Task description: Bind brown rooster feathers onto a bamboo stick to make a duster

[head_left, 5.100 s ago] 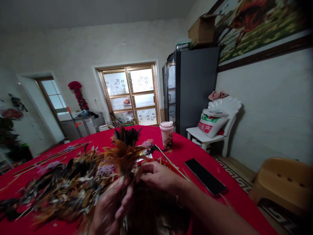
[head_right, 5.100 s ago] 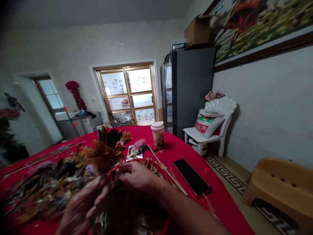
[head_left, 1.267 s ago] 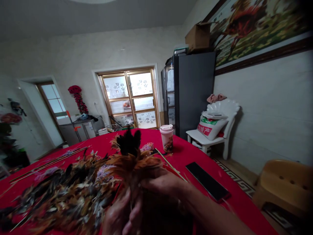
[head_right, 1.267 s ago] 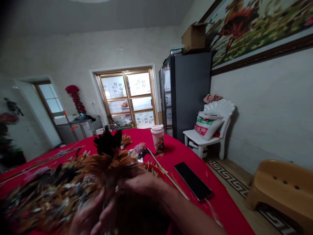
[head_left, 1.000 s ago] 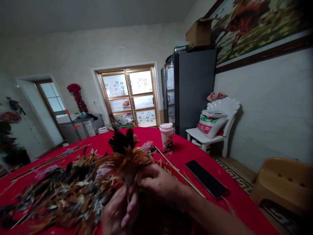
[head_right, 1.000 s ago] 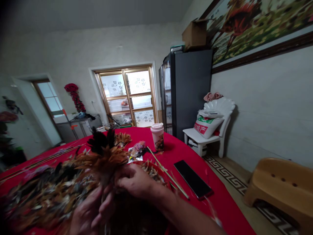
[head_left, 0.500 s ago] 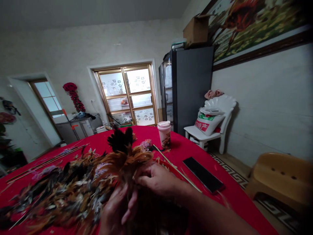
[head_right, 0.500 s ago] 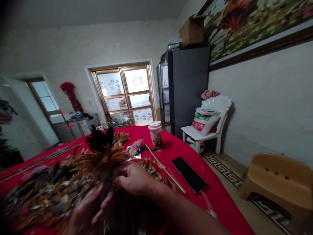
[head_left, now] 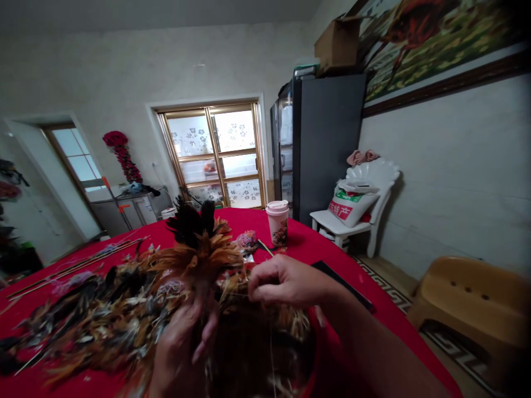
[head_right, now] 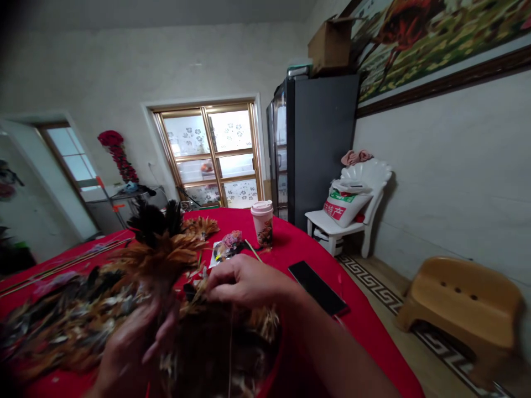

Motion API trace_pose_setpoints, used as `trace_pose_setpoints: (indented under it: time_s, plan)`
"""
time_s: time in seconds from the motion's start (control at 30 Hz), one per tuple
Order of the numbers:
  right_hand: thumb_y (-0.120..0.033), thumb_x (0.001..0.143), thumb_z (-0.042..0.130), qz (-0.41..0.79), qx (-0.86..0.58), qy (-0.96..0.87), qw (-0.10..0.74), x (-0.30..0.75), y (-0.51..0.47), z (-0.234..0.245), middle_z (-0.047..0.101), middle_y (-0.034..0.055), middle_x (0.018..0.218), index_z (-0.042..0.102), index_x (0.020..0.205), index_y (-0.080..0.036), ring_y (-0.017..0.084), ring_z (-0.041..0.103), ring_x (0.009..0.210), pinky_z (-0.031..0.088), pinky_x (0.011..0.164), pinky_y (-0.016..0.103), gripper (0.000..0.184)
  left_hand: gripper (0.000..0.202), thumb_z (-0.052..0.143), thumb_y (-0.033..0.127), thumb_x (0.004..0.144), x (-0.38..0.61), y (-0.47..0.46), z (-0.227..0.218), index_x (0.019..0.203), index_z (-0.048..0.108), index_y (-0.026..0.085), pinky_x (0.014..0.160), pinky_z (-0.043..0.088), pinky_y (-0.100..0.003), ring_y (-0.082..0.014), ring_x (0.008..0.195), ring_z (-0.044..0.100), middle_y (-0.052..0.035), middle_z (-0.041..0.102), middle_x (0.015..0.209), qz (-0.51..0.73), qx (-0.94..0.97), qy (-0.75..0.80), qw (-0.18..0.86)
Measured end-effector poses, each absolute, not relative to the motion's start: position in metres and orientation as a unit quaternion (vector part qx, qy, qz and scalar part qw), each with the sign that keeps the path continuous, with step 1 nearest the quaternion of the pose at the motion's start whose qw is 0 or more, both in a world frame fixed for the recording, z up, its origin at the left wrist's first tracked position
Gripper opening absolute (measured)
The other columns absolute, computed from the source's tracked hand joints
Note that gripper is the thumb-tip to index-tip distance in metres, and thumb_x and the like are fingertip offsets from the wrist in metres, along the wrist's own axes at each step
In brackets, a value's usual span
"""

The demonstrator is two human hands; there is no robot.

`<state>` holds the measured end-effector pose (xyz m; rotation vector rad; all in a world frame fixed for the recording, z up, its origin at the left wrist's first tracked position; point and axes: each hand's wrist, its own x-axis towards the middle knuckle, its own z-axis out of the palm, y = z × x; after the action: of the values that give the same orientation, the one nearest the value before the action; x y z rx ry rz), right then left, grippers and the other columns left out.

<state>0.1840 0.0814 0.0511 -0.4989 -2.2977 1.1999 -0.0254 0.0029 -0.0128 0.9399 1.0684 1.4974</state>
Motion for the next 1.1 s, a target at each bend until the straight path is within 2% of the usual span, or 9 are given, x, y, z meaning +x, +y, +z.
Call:
trace_pose_setpoints:
  time_s: [0.1, 0.17, 0.3, 0.4, 0.53, 0.63, 0.73, 0.93, 1.1]
  plan:
    - [-0.021, 0.08, 0.059, 0.483, -0.078, -0.862, 0.131, 0.209, 0.084, 0.063, 0.063, 0.0043, 0.071, 0.068, 0.085, -0.007, 0.009, 0.055, 0.059, 0.042, 0.057, 0.018, 0.018, 0.035, 0.059, 0.046, 0.075, -0.024, 0.003, -0.008, 0.058, 0.053, 0.016, 0.033, 0.016, -0.018, -0.0035, 0.035, 0.023, 0.0048, 0.04, 0.044, 0.633, 0.396, 0.446, 0.493]
    - [-0.023, 0.083, 0.057, 0.48, -0.037, -0.872, 0.093, 0.217, 0.086, 0.066, 0.065, 0.0073, 0.077, 0.068, 0.092, -0.007, 0.011, 0.058, 0.065, 0.045, 0.061, 0.02, 0.022, 0.034, 0.061, 0.045, 0.073, -0.023, 0.003, -0.005, 0.058, 0.054, 0.015, 0.034, 0.016, -0.017, -0.0028, 0.036, 0.025, 0.0045, 0.041, 0.045, 0.642, 0.387, 0.439, 0.495]
    - [-0.02, 0.084, 0.056, 0.368, -0.115, -0.893, 0.232, 0.206, 0.089, 0.062, 0.064, 0.008, 0.089, 0.067, 0.09, -0.01, 0.014, 0.059, 0.082, 0.045, 0.076, 0.024, 0.016, 0.03, 0.067, 0.043, 0.068, -0.024, 0.003, 0.001, 0.062, 0.059, 0.014, 0.033, 0.015, -0.016, -0.0022, 0.035, 0.025, 0.0046, 0.042, 0.043, 0.659, 0.356, 0.436, 0.499]
    - [-0.019, 0.082, 0.058, 0.289, -0.148, -0.912, 0.252, 0.187, 0.085, 0.053, 0.062, 0.0034, 0.081, 0.067, 0.082, -0.013, 0.011, 0.057, 0.075, 0.044, 0.07, 0.02, 0.011, 0.031, 0.065, 0.043, 0.07, -0.026, 0.004, 0.003, 0.061, 0.06, 0.014, 0.033, 0.016, -0.016, -0.0024, 0.035, 0.025, 0.0047, 0.041, 0.044, 0.663, 0.363, 0.44, 0.484]
    - [-0.017, 0.079, 0.063, 0.215, -0.072, -0.967, 0.116, 0.168, 0.071, 0.041, 0.066, -0.0005, 0.08, 0.069, 0.085, -0.016, 0.009, 0.059, 0.071, 0.04, 0.064, 0.016, 0.009, 0.029, 0.068, 0.041, 0.067, -0.028, 0.006, 0.002, 0.062, 0.059, 0.014, 0.033, 0.016, -0.015, -0.0022, 0.034, 0.027, 0.0048, 0.042, 0.044, 0.664, 0.364, 0.437, 0.485]
    - [-0.019, 0.078, 0.064, 0.145, -0.06, -0.988, -0.012, 0.156, 0.059, 0.034, 0.07, -0.0031, 0.09, 0.069, 0.099, -0.023, 0.011, 0.062, 0.073, 0.037, 0.058, 0.02, 0.021, 0.028, 0.066, 0.038, 0.069, -0.028, 0.009, -0.001, 0.06, 0.057, 0.014, 0.033, 0.017, -0.015, -0.0017, 0.033, 0.028, 0.0045, 0.044, 0.044, 0.657, 0.368, 0.426, 0.501]
    - [-0.017, 0.081, 0.058, 0.07, -0.126, -0.987, -0.069, 0.142, 0.052, 0.027, 0.071, -0.0033, 0.096, 0.064, 0.11, -0.03, 0.015, 0.064, 0.075, 0.033, 0.053, 0.024, 0.033, 0.028, 0.063, 0.037, 0.072, -0.028, 0.011, -0.001, 0.059, 0.056, 0.013, 0.033, 0.015, -0.016, -0.0009, 0.031, 0.025, 0.0053, 0.042, 0.041, 0.649, 0.37, 0.403, 0.528]
    - [-0.014, 0.078, 0.057, -0.012, -0.182, -0.979, -0.092, 0.128, 0.052, 0.017, 0.071, 0.0026, 0.081, 0.071, 0.088, -0.022, 0.018, 0.064, 0.072, 0.033, 0.049, 0.025, 0.018, 0.026, 0.067, 0.038, 0.069, -0.028, 0.013, 0.0, 0.067, 0.06, 0.013, 0.032, 0.016, -0.013, -0.0002, 0.03, 0.027, 0.0056, 0.045, 0.042, 0.657, 0.353, 0.386, 0.543]
    - [-0.012, 0.075, 0.06, -0.038, -0.181, -0.98, -0.069, 0.127, 0.057, 0.014, 0.07, 0.0053, 0.075, 0.071, 0.083, -0.016, 0.017, 0.063, 0.067, 0.031, 0.047, 0.026, 0.014, 0.029, 0.071, 0.038, 0.065, -0.027, 0.012, 0.001, 0.067, 0.06, 0.012, 0.031, 0.015, -0.012, 0.0006, 0.029, 0.026, 0.0058, 0.045, 0.041, 0.662, 0.333, 0.39, 0.546]
